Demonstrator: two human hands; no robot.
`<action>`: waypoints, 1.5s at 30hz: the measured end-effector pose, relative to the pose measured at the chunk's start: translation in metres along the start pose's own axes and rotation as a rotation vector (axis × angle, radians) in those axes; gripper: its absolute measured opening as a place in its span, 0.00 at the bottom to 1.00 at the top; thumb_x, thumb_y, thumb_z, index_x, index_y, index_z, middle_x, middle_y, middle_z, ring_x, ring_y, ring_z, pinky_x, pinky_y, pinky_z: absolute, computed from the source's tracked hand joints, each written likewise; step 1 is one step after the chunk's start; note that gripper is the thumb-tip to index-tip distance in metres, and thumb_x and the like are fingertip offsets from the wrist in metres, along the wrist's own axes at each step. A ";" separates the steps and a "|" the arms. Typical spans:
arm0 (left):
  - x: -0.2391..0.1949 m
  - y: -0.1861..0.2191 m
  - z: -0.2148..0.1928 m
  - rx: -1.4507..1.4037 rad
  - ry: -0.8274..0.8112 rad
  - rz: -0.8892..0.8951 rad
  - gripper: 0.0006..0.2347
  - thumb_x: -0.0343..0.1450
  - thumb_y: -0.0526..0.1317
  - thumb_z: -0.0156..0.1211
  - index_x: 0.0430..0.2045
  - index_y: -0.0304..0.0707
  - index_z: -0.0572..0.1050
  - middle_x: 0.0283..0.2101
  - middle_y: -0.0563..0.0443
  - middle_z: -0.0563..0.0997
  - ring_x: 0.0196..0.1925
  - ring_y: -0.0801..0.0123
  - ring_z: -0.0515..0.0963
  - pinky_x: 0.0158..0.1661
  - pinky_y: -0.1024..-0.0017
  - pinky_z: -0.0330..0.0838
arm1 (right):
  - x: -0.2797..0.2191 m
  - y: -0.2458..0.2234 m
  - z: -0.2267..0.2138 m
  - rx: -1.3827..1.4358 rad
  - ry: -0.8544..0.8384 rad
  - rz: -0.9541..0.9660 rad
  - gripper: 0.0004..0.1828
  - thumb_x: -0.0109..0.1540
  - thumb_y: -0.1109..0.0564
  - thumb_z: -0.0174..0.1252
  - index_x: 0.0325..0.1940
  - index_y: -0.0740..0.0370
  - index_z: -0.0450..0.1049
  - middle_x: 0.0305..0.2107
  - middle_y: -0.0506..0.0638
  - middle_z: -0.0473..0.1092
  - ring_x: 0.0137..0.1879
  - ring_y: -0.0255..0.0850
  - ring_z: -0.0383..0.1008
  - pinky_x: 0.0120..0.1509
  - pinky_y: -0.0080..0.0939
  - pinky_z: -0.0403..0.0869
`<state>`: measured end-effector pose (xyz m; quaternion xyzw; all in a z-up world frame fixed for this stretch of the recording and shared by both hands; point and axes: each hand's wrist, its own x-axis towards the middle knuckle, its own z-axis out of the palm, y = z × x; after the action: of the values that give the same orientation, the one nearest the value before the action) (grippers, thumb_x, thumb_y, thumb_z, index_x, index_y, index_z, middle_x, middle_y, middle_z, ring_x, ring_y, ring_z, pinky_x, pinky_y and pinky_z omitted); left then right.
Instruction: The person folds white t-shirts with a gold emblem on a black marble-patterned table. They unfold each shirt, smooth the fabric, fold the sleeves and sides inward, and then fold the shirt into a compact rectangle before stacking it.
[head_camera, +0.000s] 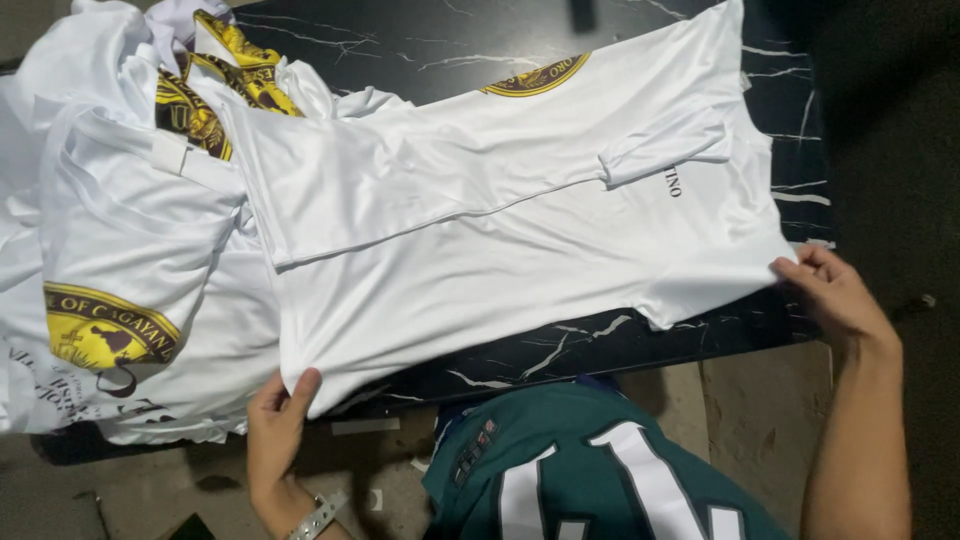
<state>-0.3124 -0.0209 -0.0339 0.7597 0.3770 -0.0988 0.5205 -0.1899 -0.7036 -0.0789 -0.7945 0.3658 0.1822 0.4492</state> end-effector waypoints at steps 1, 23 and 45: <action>0.001 0.003 0.000 -0.062 0.005 0.054 0.15 0.71 0.41 0.67 0.48 0.29 0.82 0.37 0.45 0.83 0.34 0.72 0.74 0.35 0.74 0.67 | -0.003 -0.010 0.000 0.034 0.007 -0.037 0.11 0.63 0.51 0.65 0.42 0.56 0.71 0.38 0.50 0.72 0.48 0.41 0.70 0.58 0.44 0.70; 0.082 0.159 0.033 -0.433 0.026 0.453 0.08 0.77 0.35 0.60 0.45 0.27 0.77 0.41 0.54 0.83 0.38 0.82 0.77 0.42 0.83 0.71 | 0.137 -0.145 0.068 0.375 0.156 -0.007 0.18 0.69 0.45 0.55 0.61 0.53 0.67 0.50 0.48 0.73 0.56 0.43 0.78 0.57 0.62 0.80; 0.022 -0.008 -0.038 0.118 -0.224 -0.006 0.12 0.72 0.40 0.63 0.43 0.29 0.81 0.28 0.59 0.75 0.29 0.78 0.66 0.31 0.78 0.61 | 0.007 -0.016 0.015 -0.091 0.120 0.172 0.21 0.66 0.49 0.61 0.62 0.56 0.72 0.47 0.57 0.72 0.53 0.51 0.71 0.56 0.53 0.70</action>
<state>-0.3112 0.0240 -0.0347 0.7722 0.3124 -0.2065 0.5134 -0.1727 -0.6890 -0.0822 -0.7892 0.4504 0.1886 0.3724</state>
